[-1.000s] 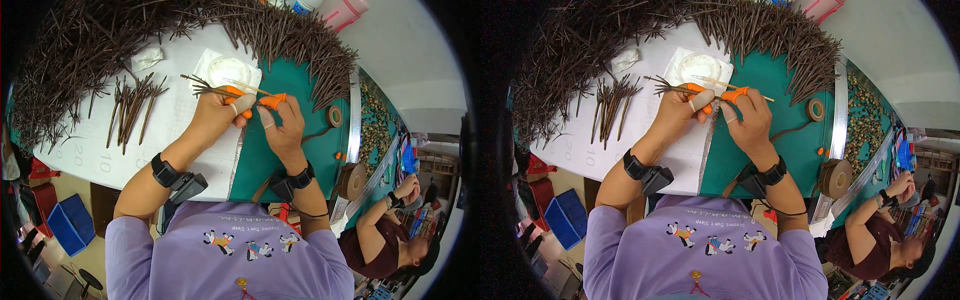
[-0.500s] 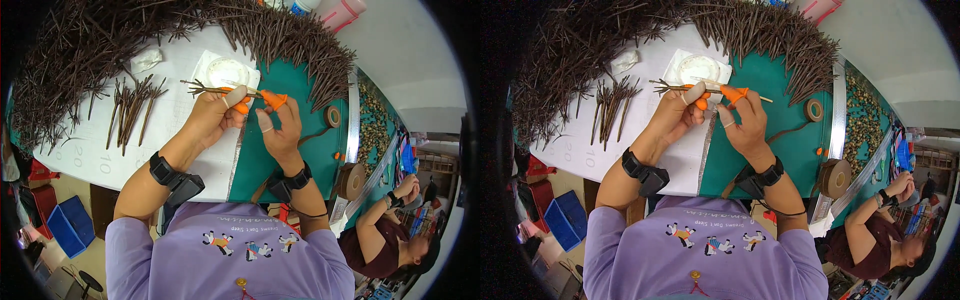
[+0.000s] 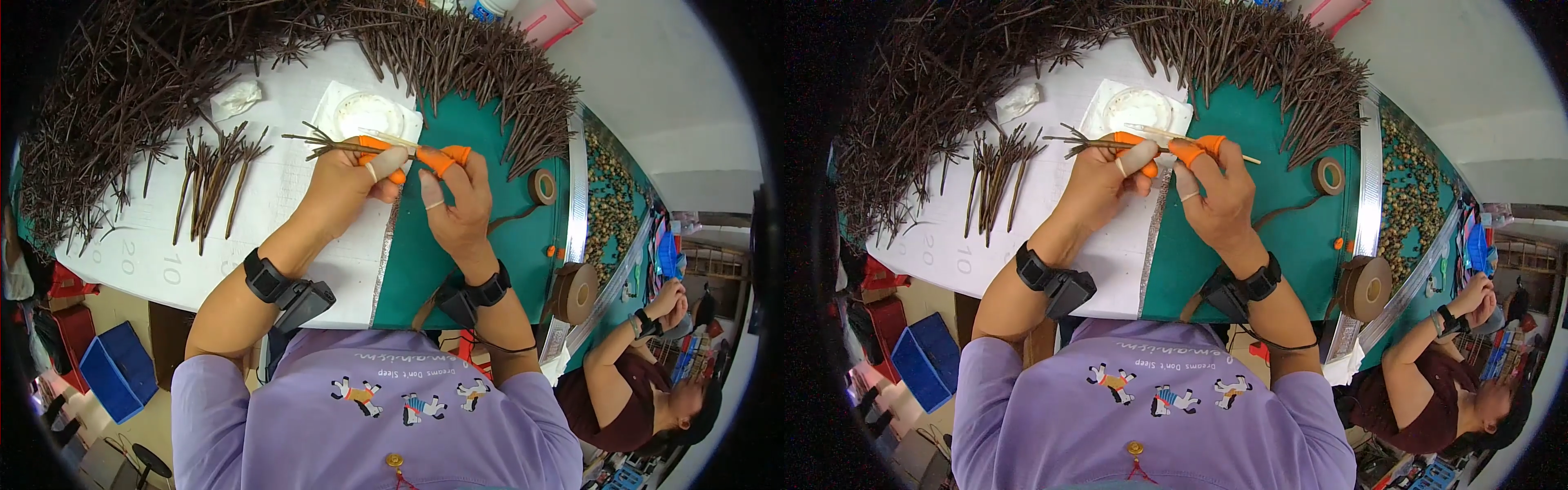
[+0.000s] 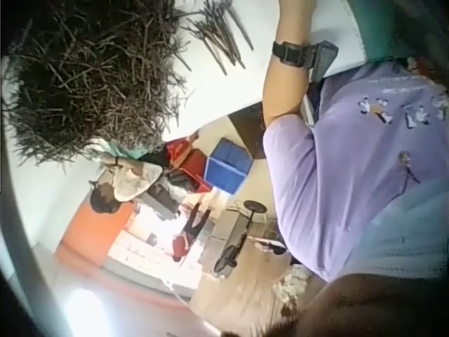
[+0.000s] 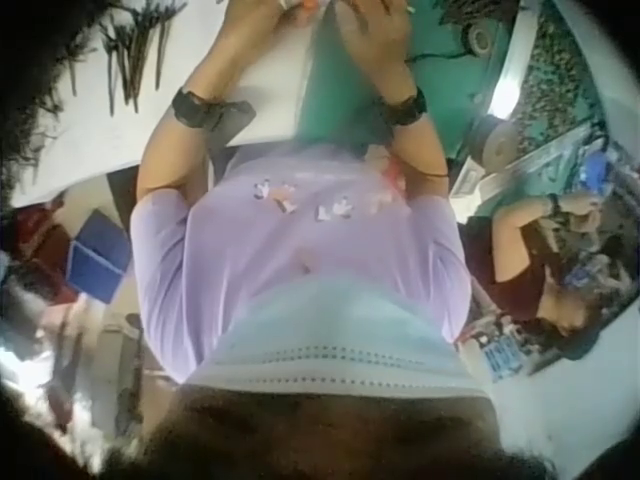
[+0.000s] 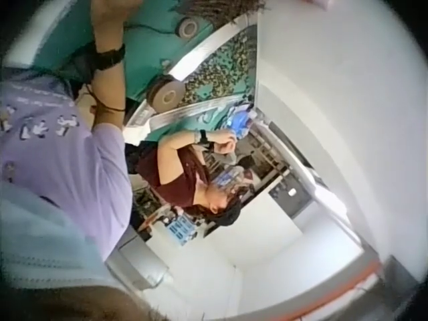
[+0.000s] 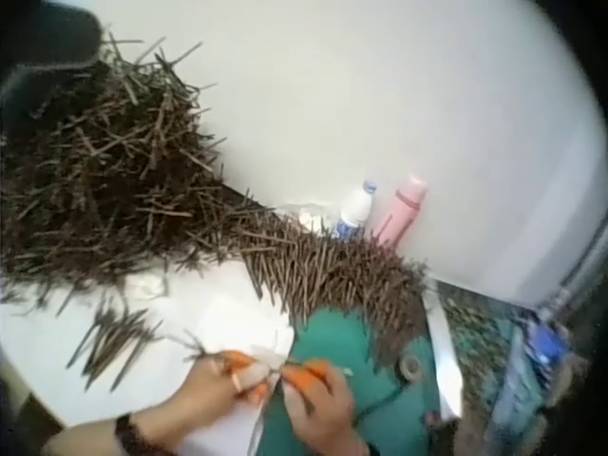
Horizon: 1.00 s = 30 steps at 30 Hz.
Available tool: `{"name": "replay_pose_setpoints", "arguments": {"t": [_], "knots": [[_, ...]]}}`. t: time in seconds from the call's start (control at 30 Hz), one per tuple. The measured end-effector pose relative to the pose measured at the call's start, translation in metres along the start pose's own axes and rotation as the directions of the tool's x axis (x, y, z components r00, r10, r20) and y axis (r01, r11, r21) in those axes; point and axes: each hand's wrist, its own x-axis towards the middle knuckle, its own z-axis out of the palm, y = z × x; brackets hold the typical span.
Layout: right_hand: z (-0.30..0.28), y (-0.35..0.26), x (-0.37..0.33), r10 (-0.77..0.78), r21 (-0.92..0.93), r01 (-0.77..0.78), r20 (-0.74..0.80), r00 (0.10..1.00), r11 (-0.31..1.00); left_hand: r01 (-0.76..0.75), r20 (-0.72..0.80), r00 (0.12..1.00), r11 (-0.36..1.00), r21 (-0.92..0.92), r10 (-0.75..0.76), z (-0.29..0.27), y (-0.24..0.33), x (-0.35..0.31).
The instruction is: The person applies white glue to small branches using a wooden stick, wraps brown tape around the base, and attaches brown strips. This process is repeated across multiple branches to assemble decorative components.
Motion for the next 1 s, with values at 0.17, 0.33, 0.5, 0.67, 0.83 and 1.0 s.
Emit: {"name": "replay_pose_setpoints", "arguments": {"t": [0.17, 0.33, 0.5, 0.67, 0.83, 1.0], "knots": [[-0.0024, 0.0040, -0.0012, 0.120, -0.061, -0.120, 0.004, 0.993, 0.991, -0.041, -0.011, 0.999, 0.999, 0.035, 0.041, 0.0051, 0.0034, -0.0029], [-0.0022, -0.0003, 0.0002, 0.020, -0.027, -0.020, -0.019, 1.000, 0.999, 0.010, 0.030, 1.000, 0.998, -0.062, -0.009, -0.0006, 0.0004, -0.0006], [-0.0040, 0.0050, -0.0021, 0.010, -0.073, -0.006, 0.060, 0.998, 0.997, 0.021, 0.045, 0.999, 0.999, -0.035, -0.020, 0.0050, 0.0016, -0.0036], [-0.0040, 0.0039, -0.0024, 0.158, 0.010, -0.157, -0.023, 0.987, 0.987, 0.052, 0.078, 0.996, 0.967, -0.250, -0.033, 0.0008, 0.0037, -0.0018], [-0.0028, -0.0006, -0.0019, 0.097, 0.092, -0.088, -0.096, 0.991, 0.992, 0.098, 0.117, 0.991, 0.957, -0.273, -0.068, -0.0016, 0.0045, 0.0003], [-0.0032, -0.0006, -0.0047, 0.081, 0.086, -0.070, -0.135, 0.988, 0.994, 0.097, 0.114, 0.991, 0.950, -0.298, -0.066, -0.0036, 0.0020, 0.0013]]}}
